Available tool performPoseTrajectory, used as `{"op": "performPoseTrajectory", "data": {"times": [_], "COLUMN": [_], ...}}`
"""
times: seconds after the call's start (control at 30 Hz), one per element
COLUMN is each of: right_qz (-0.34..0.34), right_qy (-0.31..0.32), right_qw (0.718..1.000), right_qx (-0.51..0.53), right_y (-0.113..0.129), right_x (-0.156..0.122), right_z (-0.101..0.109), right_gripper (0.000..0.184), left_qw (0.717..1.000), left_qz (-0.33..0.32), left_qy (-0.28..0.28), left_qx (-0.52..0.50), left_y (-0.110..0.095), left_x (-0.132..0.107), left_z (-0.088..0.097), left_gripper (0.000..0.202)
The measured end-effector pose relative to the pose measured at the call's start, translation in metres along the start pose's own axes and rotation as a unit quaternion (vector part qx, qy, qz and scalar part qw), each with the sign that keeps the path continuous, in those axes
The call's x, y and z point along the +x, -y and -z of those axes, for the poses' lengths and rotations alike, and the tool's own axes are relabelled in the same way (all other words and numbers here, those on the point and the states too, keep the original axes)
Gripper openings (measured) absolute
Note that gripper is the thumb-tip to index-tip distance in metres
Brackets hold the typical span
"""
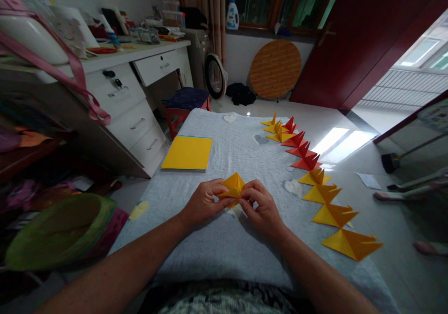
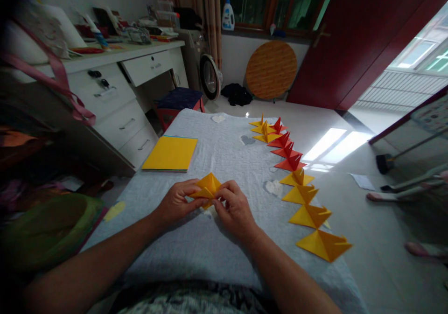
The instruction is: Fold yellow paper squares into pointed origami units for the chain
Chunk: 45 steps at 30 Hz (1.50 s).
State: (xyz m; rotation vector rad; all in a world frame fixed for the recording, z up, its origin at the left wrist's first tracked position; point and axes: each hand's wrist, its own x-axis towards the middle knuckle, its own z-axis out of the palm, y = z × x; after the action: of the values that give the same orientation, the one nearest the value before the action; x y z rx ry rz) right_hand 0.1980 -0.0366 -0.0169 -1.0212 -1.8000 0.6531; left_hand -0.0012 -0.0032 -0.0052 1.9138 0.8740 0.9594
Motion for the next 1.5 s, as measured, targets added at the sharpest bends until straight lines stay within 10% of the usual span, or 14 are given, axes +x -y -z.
{"op": "performPoseTrajectory", "data": {"times": [0.57,0.83,1.5], "right_qz": [0.031,-0.122,-0.193], "right_qy": [0.017,-0.014,-0.036], "right_qw": [0.999,0.982,0.976], "right_qx": [0.016,0.144,0.093], "right_y": [0.0037,-0.0044,0.0012], "right_x": [0.0005,-0.0004,0.0055], "right_z": [0.0049,0.0035,0.0057], "right_gripper": [0.011,0.007,0.011], "left_qw": [0.999,0.999,0.994], "left_qz": [-0.008,0.004,0.013], "left_qy": [0.031,0.053,0.098], "left_qx": [-0.002,-0.005,-0.044], "left_y": [-0.0003,-0.0001,-0.0026], "left_x": [-0.002,-0.003,-0.0042], "left_z": [-0.0006,-0.0022,-0.0099], "left_gripper": [0.012,0.009,0.017]}}
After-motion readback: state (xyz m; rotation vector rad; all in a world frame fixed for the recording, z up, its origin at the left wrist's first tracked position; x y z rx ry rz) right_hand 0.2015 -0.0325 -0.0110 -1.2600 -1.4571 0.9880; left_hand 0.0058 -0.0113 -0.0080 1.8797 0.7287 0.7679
